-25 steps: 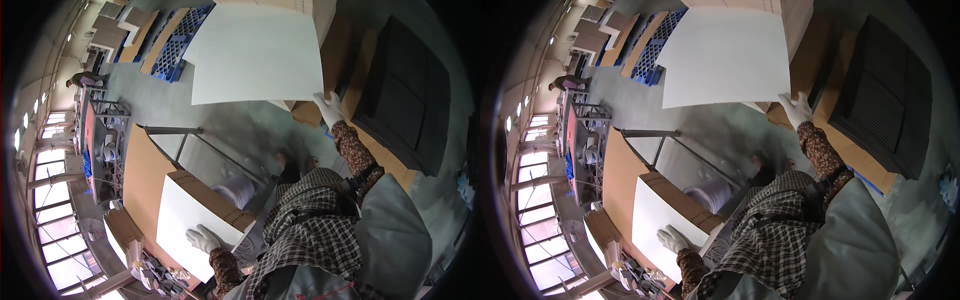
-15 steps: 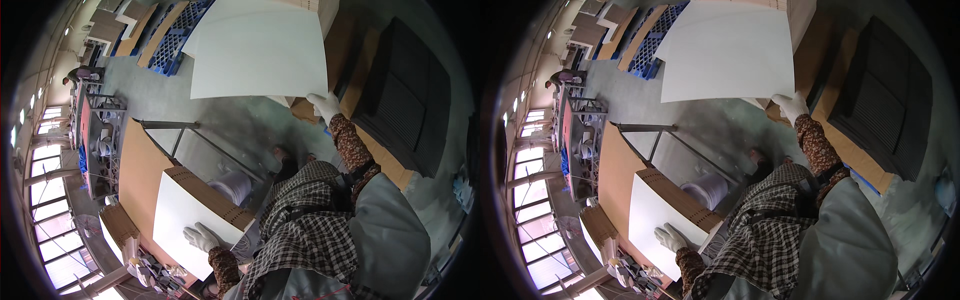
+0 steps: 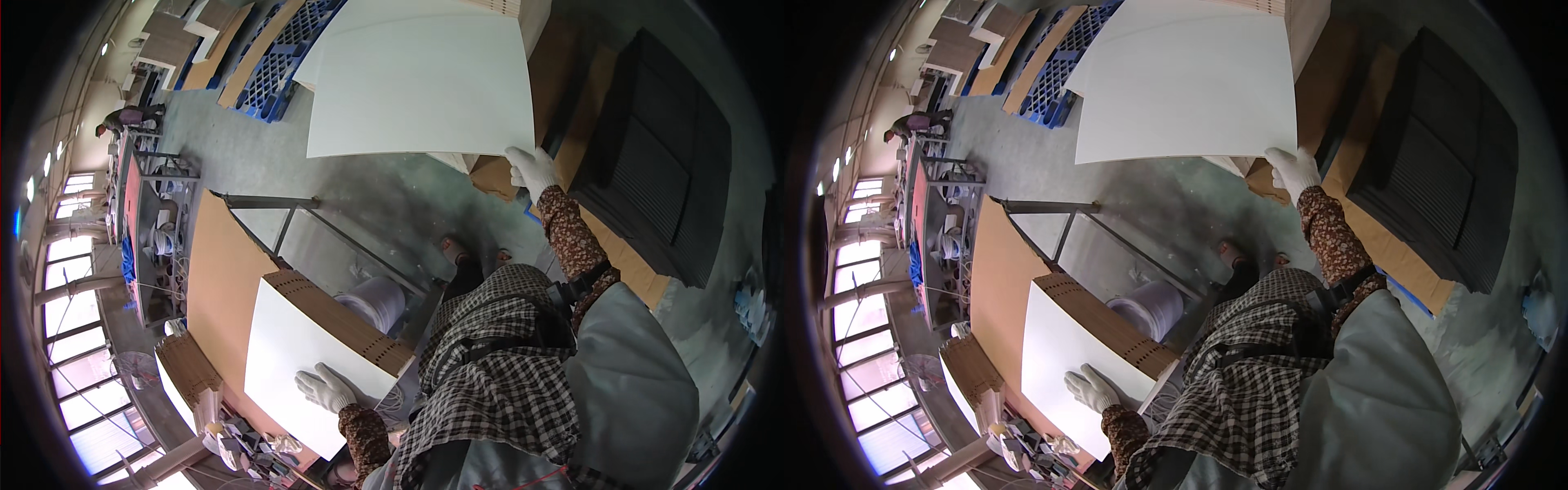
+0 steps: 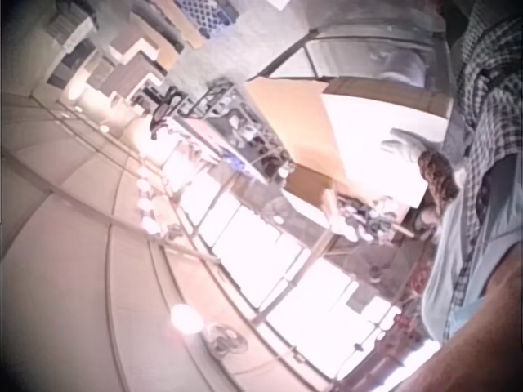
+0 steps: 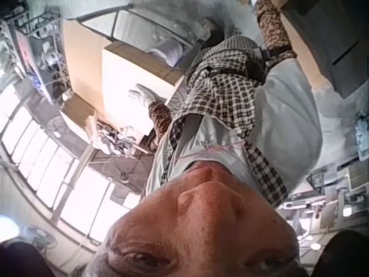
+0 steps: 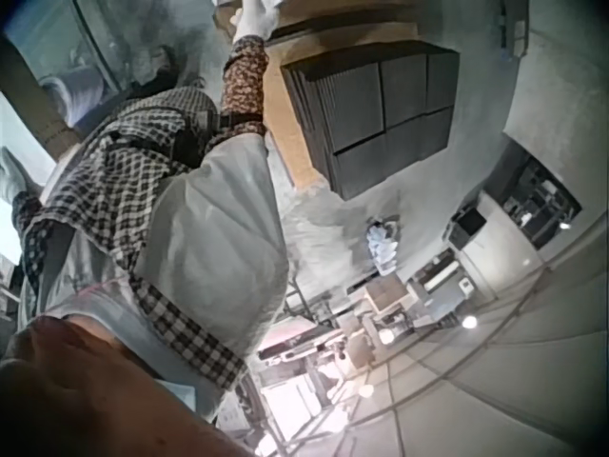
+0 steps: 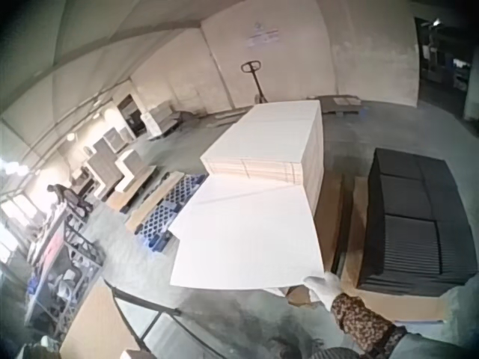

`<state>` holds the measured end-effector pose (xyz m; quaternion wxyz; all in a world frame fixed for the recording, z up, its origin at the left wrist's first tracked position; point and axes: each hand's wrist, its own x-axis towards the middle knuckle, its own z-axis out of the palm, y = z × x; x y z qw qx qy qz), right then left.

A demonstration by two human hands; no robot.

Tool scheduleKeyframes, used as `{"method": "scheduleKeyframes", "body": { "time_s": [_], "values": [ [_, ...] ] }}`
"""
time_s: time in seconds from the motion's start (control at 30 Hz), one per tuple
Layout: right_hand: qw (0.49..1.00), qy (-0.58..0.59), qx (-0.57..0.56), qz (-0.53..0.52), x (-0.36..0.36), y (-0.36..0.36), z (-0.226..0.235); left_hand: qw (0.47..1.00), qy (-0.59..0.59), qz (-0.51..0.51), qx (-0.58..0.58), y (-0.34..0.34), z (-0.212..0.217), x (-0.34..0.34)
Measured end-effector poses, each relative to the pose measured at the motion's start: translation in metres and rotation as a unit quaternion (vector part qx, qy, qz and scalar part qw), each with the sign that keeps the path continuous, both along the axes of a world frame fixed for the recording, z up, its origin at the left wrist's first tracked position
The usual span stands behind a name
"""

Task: Inspecting, marking, and cleaning white furniture panels in a workshop environment.

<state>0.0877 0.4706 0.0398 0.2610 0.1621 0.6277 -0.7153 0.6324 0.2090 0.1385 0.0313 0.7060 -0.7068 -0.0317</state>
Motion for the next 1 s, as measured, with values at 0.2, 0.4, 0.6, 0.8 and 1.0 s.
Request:
{"method": "scheduleKeyframes", "body": {
  "time_s": [0.2,0.4,0.6,0.8,1.0],
  "values": [
    [0.968,0.119,0.196,0.098,0.003,0.011,-0.013,1.0,0.005,-0.006,-0.005,0.0,0.0,0.001],
    [0.997,0.024,0.044,0.062,0.001,0.004,-0.005,1.0,0.008,-0.006,-0.013,0.002,0.0,0.0],
    [0.979,0.072,0.177,0.068,-0.003,0.001,-0.011,1.0,0.002,-0.004,-0.006,0.001,0.001,-0.001],
    [0.96,0.141,0.193,0.144,-0.006,0.014,-0.012,1.0,-0.002,0.001,0.0,0.003,0.004,-0.003],
    [0.996,0.027,0.079,0.032,-0.002,0.0,-0.006,1.0,0.004,0.001,0.0,0.002,0.003,-0.004]
  ]
}}
